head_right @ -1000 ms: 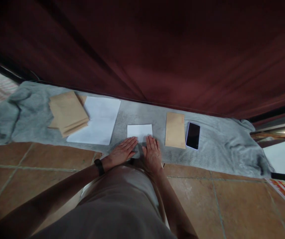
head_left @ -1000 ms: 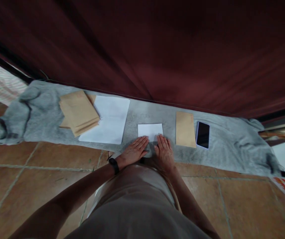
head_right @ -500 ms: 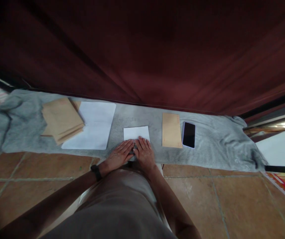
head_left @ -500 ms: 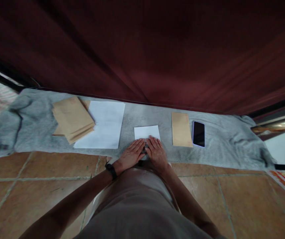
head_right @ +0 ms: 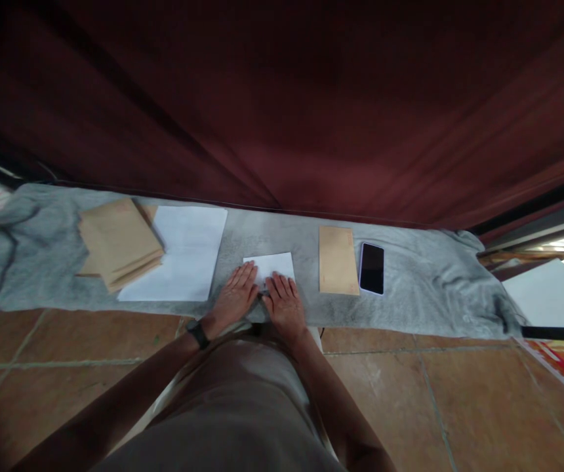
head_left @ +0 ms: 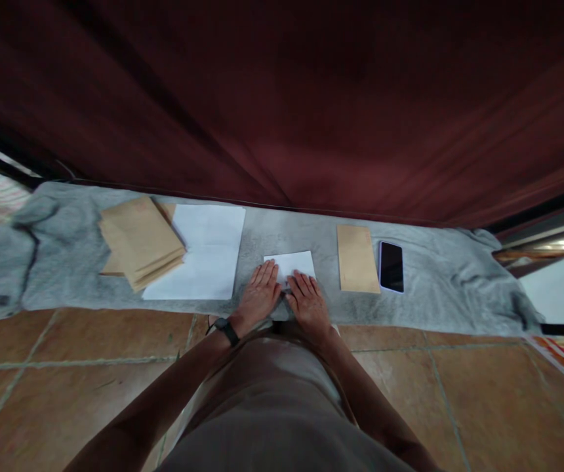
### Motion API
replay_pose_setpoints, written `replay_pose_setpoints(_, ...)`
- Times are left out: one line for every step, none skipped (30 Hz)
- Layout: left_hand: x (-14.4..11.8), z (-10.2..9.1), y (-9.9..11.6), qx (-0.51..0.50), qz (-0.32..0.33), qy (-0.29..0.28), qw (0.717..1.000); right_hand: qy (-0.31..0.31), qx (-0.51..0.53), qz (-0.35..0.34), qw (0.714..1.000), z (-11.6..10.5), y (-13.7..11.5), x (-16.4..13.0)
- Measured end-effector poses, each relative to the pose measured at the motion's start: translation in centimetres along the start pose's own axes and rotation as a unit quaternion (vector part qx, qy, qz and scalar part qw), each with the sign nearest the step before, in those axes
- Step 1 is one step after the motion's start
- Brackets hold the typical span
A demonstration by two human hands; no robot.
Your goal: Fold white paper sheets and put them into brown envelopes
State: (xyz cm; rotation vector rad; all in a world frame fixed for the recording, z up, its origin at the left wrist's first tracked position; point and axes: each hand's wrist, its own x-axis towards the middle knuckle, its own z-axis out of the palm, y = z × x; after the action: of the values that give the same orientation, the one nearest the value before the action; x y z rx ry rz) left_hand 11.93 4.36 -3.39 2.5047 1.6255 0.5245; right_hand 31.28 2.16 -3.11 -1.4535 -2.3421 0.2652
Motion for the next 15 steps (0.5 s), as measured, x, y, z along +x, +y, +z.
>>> replay_pose_setpoints(0.1,0.1,-0.2,0.000,-0.003,0.005,1.000,-0.001,0.000,0.000,1.000,0.0,0.0,0.0)
replay_pose_setpoints(0.2,0.2,-0.3,-0.001,-0.004,0.011,1.000,-0.003,-0.002,0.001,1.000,0.1,0.0,0.1)
replay_pose_setpoints(0.3,0.3,-0.4,-0.001,-0.006,0.016,1.000,-0.003,-0.004,0.004,1.000,0.2,0.0,0.3)
replay_pose_setpoints(0.3,0.4,-0.5,-0.001,-0.007,0.020,1.000,-0.002,-0.007,0.008,1.000,0.3,0.0,0.5)
replay_pose_setpoints(0.3,0.5,-0.6,-0.001,-0.007,0.022,1.000,-0.001,-0.010,0.012,1.000,0.4,0.0,0.8)
replay_pose_setpoints(0.2,0.6,-0.6,0.000,-0.007,0.021,1.000,-0.001,-0.012,0.014,1.000,0.5,-0.1,1.3)
replay_pose_setpoints(0.2,0.5,-0.6,0.001,-0.007,0.017,1.000,-0.004,-0.013,0.015,1.000,0.6,-0.1,1.7)
replay_pose_setpoints(0.2,0.5,-0.6,0.004,-0.009,0.010,1.000,-0.009,-0.013,0.014,1.000,0.6,-0.1,2.3)
replay_pose_setpoints(0.2,0.4,-0.6,0.007,-0.011,0.002,1.000,-0.016,-0.013,0.012,1.000,0.7,-0.1,2.8)
replay_pose_setpoints(0.3,0.3,-0.5,0.011,-0.014,-0.006,1.000,-0.024,-0.012,0.009,1.000,0.7,-0.1,3.3)
replay_pose_setpoints(0.3,0.2,-0.5,0.015,-0.016,-0.013,1.000,-0.031,-0.012,0.008,0.999,0.7,-0.1,3.8)
replay_pose_setpoints(0.3,0.1,-0.4,0.018,-0.018,-0.018,1.000,-0.036,-0.013,0.008,0.999,0.8,-0.1,4.3)
replay_pose_setpoints(0.4,0.0,-0.4,0.021,-0.019,-0.021,0.999,-0.038,-0.014,0.010,0.999,0.8,0.0,4.7)
replay_pose_setpoints(0.4,-0.1,-0.3,0.022,-0.019,-0.021,0.999,-0.039,-0.015,0.012,0.999,0.8,0.1,5.0)
replay_pose_setpoints(0.4,-0.1,-0.3,0.022,-0.020,-0.020,0.999,-0.039,-0.017,0.014,0.999,0.9,0.2,5.2)
